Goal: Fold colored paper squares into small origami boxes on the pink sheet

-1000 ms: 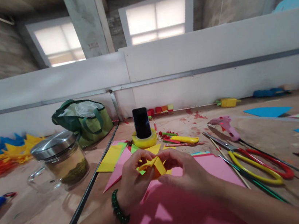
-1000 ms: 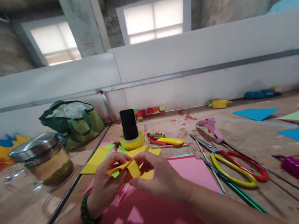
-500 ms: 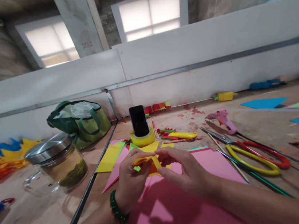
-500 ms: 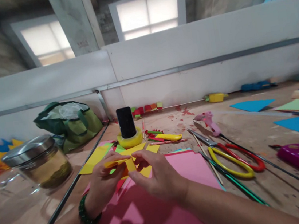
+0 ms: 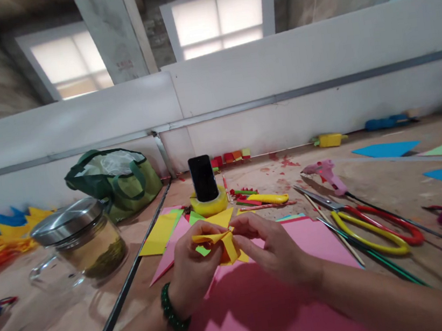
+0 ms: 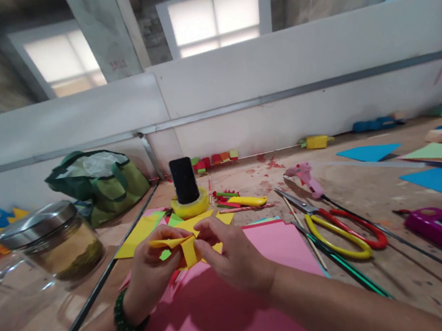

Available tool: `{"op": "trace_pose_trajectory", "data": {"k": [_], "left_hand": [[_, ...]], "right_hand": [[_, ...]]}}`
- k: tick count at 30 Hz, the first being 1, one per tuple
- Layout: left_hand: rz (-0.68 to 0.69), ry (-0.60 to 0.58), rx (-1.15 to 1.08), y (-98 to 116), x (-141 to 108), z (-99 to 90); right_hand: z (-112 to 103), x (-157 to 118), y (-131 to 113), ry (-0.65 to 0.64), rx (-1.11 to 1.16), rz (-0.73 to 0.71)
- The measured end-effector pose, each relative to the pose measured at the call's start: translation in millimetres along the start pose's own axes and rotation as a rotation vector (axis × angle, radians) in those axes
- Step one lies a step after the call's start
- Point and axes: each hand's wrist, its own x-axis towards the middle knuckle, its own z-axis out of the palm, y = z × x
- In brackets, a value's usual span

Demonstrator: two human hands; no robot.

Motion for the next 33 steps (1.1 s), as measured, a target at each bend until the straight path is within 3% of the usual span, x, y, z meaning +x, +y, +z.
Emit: {"op": "trace_pose_trajectory", "data": {"k": [6,11,16,23,29,33], "left_hand": [[0.055,-0.092,-0.072,0.0,6.1,-3.5],[-0.224,-0.151,-0.203,-3.0,8.6,-1.8],[-0.397,-0.355,-0.123,-6.3,6.2,0.2],[-0.332,-0.425,0.019,-8.2,2.7,3.4],[-0.312,-0.431,0.034,-3.6,1.6,7.4],[-0.309,-0.423,0.099,-4.9,1.1,6.5]], "right_hand": [[-1.1,0.6,0.6,0.009,-0.062,-0.031],[-4.9,2.6,-1.6,0.049,-0.171,-0.061],[-8.2,8.7,-0.5,-0.018,-0.099,-0.087],[-9.1,15.0,1.1,-0.080,0.033,0.138],[-7.1,12.2,3.8,-0.014,-0.145,0.096],[-9.5,13.9,2.5,-0.131,-0.042,0.172]]}}
